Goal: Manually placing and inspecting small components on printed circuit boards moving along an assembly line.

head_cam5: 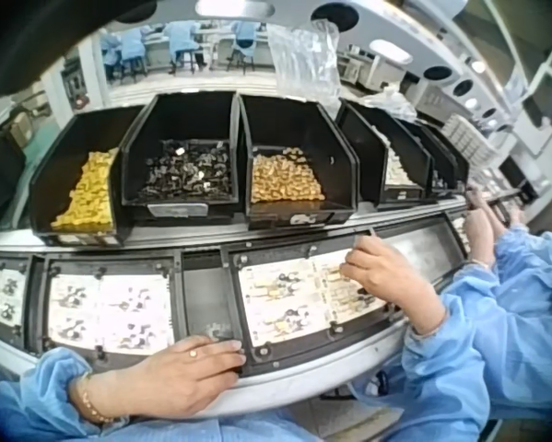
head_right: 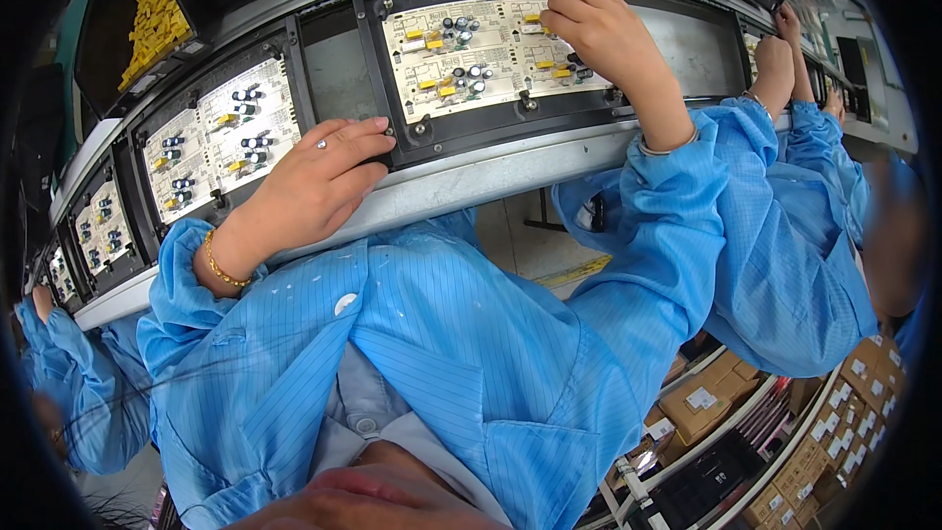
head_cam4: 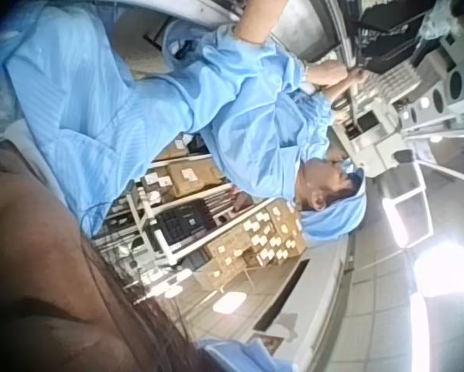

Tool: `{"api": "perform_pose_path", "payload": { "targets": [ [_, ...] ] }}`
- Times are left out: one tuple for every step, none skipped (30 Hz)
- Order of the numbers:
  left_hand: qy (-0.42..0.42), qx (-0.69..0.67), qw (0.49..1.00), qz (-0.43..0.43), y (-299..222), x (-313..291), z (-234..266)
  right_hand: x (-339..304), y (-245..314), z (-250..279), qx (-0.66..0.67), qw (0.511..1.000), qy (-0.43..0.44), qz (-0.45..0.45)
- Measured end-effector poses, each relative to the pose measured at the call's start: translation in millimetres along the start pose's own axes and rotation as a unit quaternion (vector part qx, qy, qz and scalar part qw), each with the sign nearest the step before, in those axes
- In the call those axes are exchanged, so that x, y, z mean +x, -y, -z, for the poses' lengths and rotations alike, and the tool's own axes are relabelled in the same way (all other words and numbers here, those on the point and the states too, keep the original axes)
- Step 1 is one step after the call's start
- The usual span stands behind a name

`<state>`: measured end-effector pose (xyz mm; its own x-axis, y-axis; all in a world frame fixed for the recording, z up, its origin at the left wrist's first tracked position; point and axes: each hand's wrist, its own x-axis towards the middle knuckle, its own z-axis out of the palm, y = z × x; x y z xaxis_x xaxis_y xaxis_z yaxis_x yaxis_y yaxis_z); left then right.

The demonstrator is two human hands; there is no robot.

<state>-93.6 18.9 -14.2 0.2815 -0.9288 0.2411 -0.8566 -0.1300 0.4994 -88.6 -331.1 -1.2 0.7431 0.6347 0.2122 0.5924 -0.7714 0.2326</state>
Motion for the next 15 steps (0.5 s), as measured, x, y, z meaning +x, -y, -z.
{"api": "perform_pose_path", "payload": {
  "targets": [
    [-0.003,0.005,1.000,-0.004,0.1,-0.2,-0.8,-0.9,0.0,0.5,0.001,1.000,-0.003,0.008],
    [-0.004,0.004,1.000,-0.006,0.1,-0.4,-1.0,-1.2,0.1,1.0,0.003,1.000,-0.006,0.015],
    [-0.004,0.012,1.000,-0.013,0.0,-0.7,-0.9,-0.6,-0.1,1.7,0.000,1.000,-0.006,0.015],
    [-0.005,0.022,1.000,-0.021,0.8,0.2,-0.7,0.7,-2.2,2.8,0.003,1.000,0.011,0.018],
    [-0.007,0.023,0.999,-0.024,1.5,0.7,-1.0,2.0,-4.0,3.8,0.006,0.999,0.026,0.022],
    [-0.013,0.030,0.999,-0.026,2.2,1.1,-1.7,3.1,-5.3,4.4,0.005,0.999,0.032,0.026],
    [-0.019,0.036,0.999,-0.027,1.8,0.3,-3.4,2.6,-4.9,4.9,0.003,0.999,0.031,0.026],
    [-0.020,0.038,0.999,-0.029,1.2,-0.3,-5.5,1.3,-4.6,5.7,-0.015,0.999,0.028,0.044],
    [-0.030,0.040,0.998,-0.027,0.6,-0.6,-7.7,-0.1,-4.4,6.5,-0.034,0.997,0.024,0.061],
    [-0.039,0.042,0.998,-0.027,1.8,-0.3,-9.2,-1.7,-4.8,5.9,-0.038,0.997,0.023,0.060],
    [-0.041,0.045,0.998,-0.031,2.8,-0.1,-9.7,-3.5,-5.3,5.2,-0.048,0.996,0.016,0.072],
    [-0.042,0.055,0.997,-0.035,4.1,0.0,-10.0,-3.6,-5.7,5.1,-0.059,0.995,0.010,0.083],
    [-0.043,0.064,0.996,-0.037,2.9,-0.5,-9.9,-1.7,-4.6,7.0,-0.062,0.995,0.010,0.083],
    [-0.044,0.065,0.996,-0.039,2.3,-1.0,-10.1,1.7,-3.3,8.7,-0.065,0.994,0.042,0.080],
    [-0.045,0.082,0.995,-0.042,2.2,-1.4,-10.5,4.3,-2.2,10.0,-0.067,0.992,0.073,0.076]
  ]
}}
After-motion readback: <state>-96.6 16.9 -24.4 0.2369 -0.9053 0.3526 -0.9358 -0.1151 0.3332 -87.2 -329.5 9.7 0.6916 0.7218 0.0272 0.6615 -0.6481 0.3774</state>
